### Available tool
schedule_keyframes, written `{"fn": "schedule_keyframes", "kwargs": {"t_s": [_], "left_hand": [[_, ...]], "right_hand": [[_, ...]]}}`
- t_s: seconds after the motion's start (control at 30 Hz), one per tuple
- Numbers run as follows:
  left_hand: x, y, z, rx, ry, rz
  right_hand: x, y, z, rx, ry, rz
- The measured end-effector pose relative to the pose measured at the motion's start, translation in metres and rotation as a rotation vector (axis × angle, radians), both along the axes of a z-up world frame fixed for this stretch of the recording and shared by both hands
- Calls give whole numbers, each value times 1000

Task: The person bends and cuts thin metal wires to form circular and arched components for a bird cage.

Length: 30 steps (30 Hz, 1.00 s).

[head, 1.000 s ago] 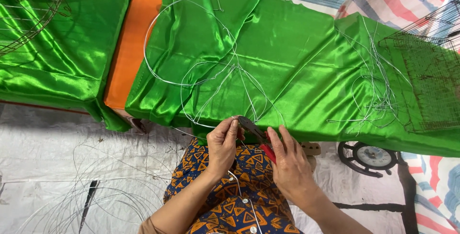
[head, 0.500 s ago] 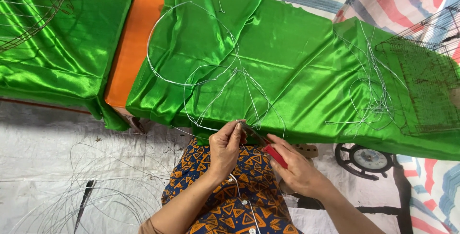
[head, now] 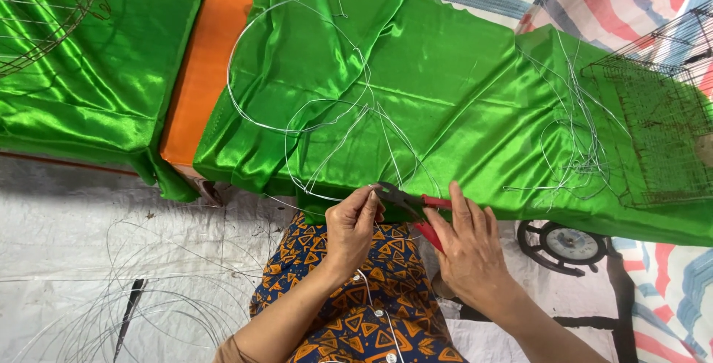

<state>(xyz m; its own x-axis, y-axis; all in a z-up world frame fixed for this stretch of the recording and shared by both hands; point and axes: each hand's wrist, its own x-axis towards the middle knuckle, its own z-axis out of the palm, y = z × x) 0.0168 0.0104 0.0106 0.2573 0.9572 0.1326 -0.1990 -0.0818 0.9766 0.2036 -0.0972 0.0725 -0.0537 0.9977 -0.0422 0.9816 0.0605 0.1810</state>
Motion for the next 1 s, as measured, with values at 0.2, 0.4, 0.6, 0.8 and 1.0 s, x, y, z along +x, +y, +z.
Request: {"fn": "schedule_keyframes", "kwargs": {"t_s": [0.2,0.4,0.6,0.8,1.0], "left_hand": [[-1,-2,8,43,27,-8],[-3,-1,9,44,3,-12],[-2,-3,1,102,-5,-18],[6,-2,-32,38,-144,-12],[2,8,-47,153,-159,-138]], "right_hand": [[-9,7,8,50,-16,15],[-3,8,0,-87,175,-42],[6,15,-1,-101,403,-115],[25,23,-1,-63,627,25],[42,28,-7,-394,1105,-250]]}}
